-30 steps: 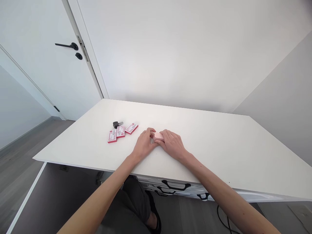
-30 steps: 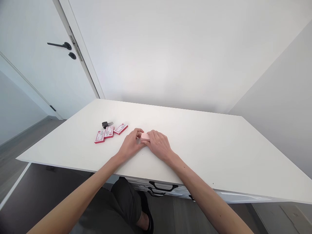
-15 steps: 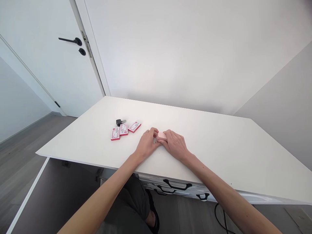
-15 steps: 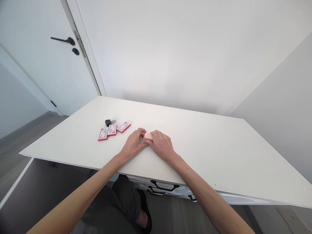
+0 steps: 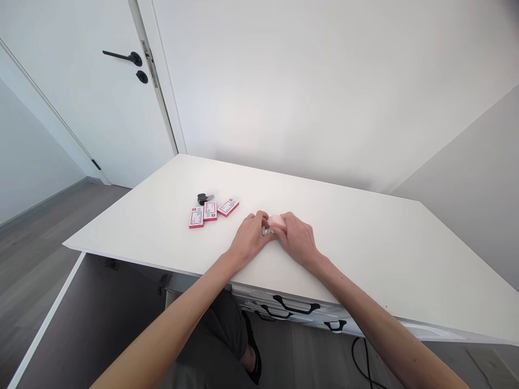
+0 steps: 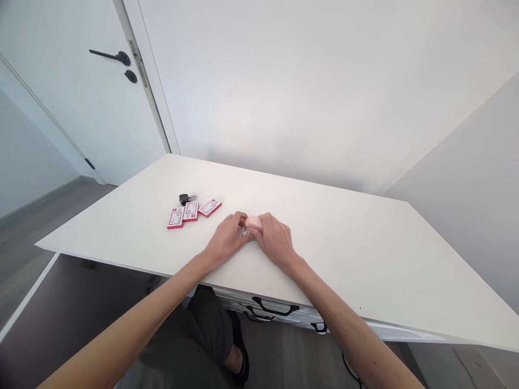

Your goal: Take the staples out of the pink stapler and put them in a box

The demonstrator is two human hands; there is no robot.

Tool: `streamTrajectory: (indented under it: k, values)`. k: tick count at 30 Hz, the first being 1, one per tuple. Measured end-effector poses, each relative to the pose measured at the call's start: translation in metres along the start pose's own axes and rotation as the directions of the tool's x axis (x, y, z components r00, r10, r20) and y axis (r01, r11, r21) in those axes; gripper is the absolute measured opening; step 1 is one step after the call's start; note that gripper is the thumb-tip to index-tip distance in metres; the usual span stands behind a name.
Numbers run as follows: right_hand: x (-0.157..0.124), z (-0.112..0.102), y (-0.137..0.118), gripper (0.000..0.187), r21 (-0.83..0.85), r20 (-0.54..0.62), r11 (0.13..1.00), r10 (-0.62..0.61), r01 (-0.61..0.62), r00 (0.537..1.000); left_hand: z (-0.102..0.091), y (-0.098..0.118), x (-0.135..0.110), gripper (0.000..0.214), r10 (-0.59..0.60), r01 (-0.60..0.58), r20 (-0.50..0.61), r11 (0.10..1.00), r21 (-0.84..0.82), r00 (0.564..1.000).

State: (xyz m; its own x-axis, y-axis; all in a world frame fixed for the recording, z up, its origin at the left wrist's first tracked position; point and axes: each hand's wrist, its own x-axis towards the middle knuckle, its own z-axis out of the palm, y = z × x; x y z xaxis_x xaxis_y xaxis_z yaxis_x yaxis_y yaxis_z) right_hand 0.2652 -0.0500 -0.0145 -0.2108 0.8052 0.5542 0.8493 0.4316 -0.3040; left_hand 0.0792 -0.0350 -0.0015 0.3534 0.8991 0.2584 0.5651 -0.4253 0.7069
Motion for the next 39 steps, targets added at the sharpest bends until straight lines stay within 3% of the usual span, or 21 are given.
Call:
streamTrajectory:
  k: [6, 12, 18, 23, 30, 34, 39]
  values:
    - [-0.001, -0.008, -0.002, 0.03, 0.211, 0.01, 0.958, 0.198, -0.196, 0.98, 0.0, 0.001, 0.0, 0.042, 0.002, -0.002, 0.003, 1.0, 0.012, 1.0]
    - [-0.002, -0.013, 0.0, 0.027, 0.505, 0.014, 0.81, 0.338, -0.298, 0.941, 0.001, 0.003, 0.0, 0.046, 0.022, -0.021, -0.011, 0.995, 0.094, 1.0]
    - [0.001, -0.015, 0.001, 0.027, 0.636, 0.064, 0.721, 0.305, -0.275, 0.95, 0.0, 0.005, -0.003, 0.043, 0.126, -0.117, -0.06, 0.984, 0.135, 0.99]
    - [0.002, -0.016, -0.003, 0.029, 0.625, 0.062, 0.762, 0.17, -0.171, 0.983, -0.004, 0.013, -0.007, 0.025, 0.266, -0.252, -0.11, 0.96, 0.122, 0.958]
    - [0.002, -0.013, -0.002, 0.03, 0.634, 0.063, 0.769, 0.058, -0.085, 0.996, -0.007, 0.017, -0.009, 0.023, 0.33, -0.318, -0.103, 0.94, 0.121, 0.938]
    - [0.001, -0.013, -0.001, 0.034, 0.685, 0.068, 0.715, 0.13, -0.14, 0.989, -0.004, 0.013, -0.008, 0.02, 0.337, -0.324, -0.099, 0.938, 0.126, 0.936]
    - [0.006, -0.022, -0.009, 0.04, 0.794, 0.141, 0.553, 0.235, -0.252, 0.962, -0.001, 0.008, -0.007, 0.017, 0.331, -0.327, 0.006, 0.93, 0.17, 0.944]
